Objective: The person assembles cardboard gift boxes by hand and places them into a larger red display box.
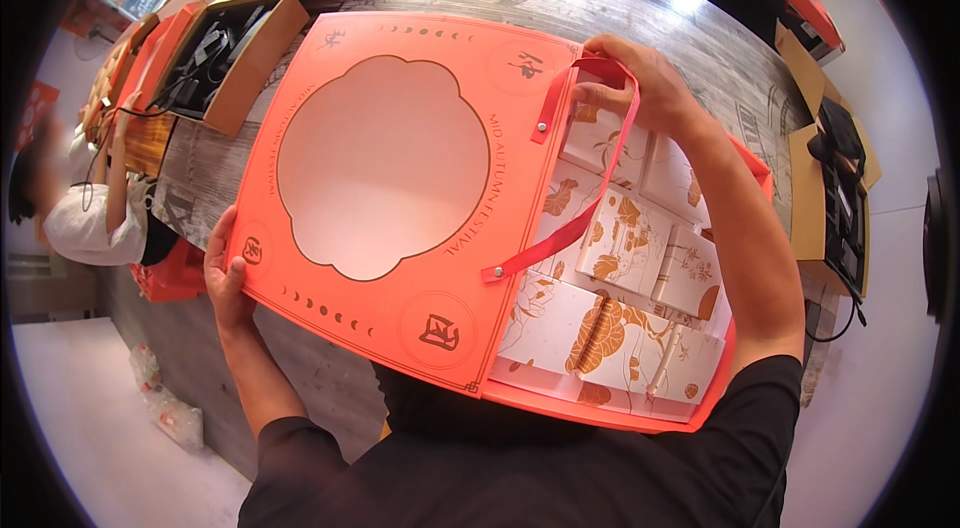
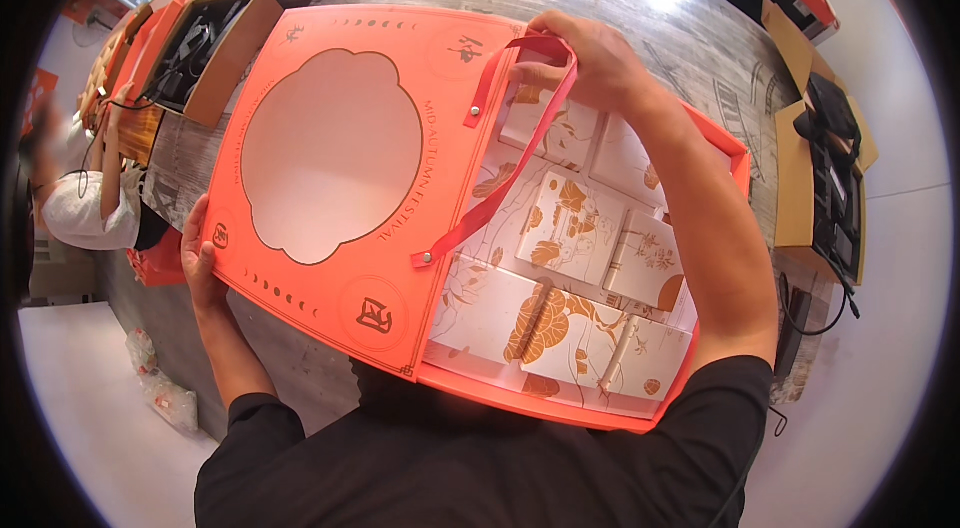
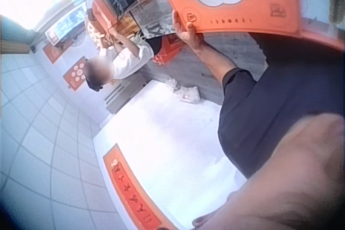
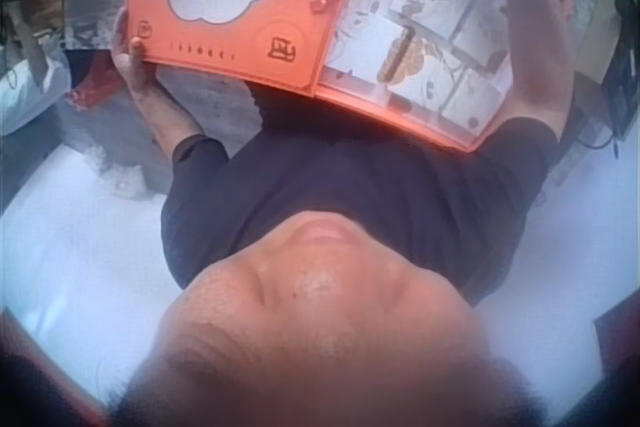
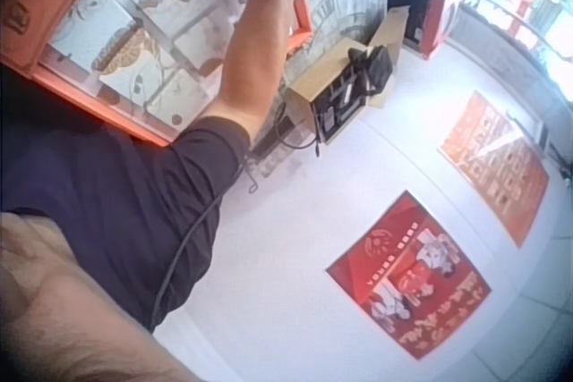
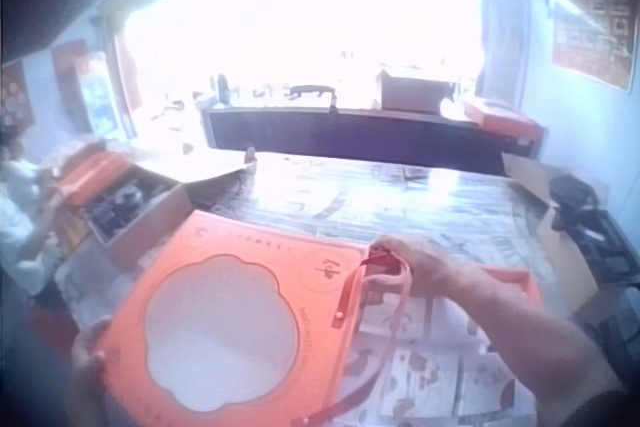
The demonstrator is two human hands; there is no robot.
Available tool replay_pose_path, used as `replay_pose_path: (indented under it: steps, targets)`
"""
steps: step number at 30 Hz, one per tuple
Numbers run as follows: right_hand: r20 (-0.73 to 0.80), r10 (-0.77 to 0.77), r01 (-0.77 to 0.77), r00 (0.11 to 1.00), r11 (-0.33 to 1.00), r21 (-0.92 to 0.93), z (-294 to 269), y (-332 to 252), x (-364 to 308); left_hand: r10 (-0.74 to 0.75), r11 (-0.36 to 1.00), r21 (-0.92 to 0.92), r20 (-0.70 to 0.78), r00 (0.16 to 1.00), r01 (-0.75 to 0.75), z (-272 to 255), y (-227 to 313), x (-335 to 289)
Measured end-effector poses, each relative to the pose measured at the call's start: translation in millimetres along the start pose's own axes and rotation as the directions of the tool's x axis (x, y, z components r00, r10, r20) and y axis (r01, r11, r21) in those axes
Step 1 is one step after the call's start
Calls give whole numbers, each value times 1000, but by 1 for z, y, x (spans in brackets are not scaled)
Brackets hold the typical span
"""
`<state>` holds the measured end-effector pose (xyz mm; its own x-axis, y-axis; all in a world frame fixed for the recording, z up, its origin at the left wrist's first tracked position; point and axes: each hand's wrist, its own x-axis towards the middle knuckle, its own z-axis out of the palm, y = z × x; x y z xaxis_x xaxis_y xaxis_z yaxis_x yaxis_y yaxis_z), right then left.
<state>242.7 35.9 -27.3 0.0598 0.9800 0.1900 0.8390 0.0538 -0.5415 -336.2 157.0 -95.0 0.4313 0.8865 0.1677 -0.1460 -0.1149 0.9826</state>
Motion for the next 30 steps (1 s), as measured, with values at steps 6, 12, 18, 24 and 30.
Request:
replay_pose_path:
  steps: [6, 12, 18, 24, 30]
  targets:
    - [-48, -8, 6, 999, 1000, -30, 6, 1, 1, -49, 997, 54, 46, 998, 47, -4, 5, -3]
    - [-212, -12, -64, 977, 936, -345, -66, 6, -77, -106, 982, -128, 253, 962, 142, -12, 23, 26]
    - [-400, 461, -396, 792, 887, 239, -67, 47, -208, -158, 967, -133, 360, 920, 219, 5, 13, 72]
    - [-417, 636, -130, 649, 633, 763, -37, 37, -240, -161, 948, -195, 381, 910, 250, 32, 16, 82]
    - [-286, 692, 48, 663, 342, 938, -40, 34, -239, -158, 955, -176, 377, 913, 238, 39, 21, 74]
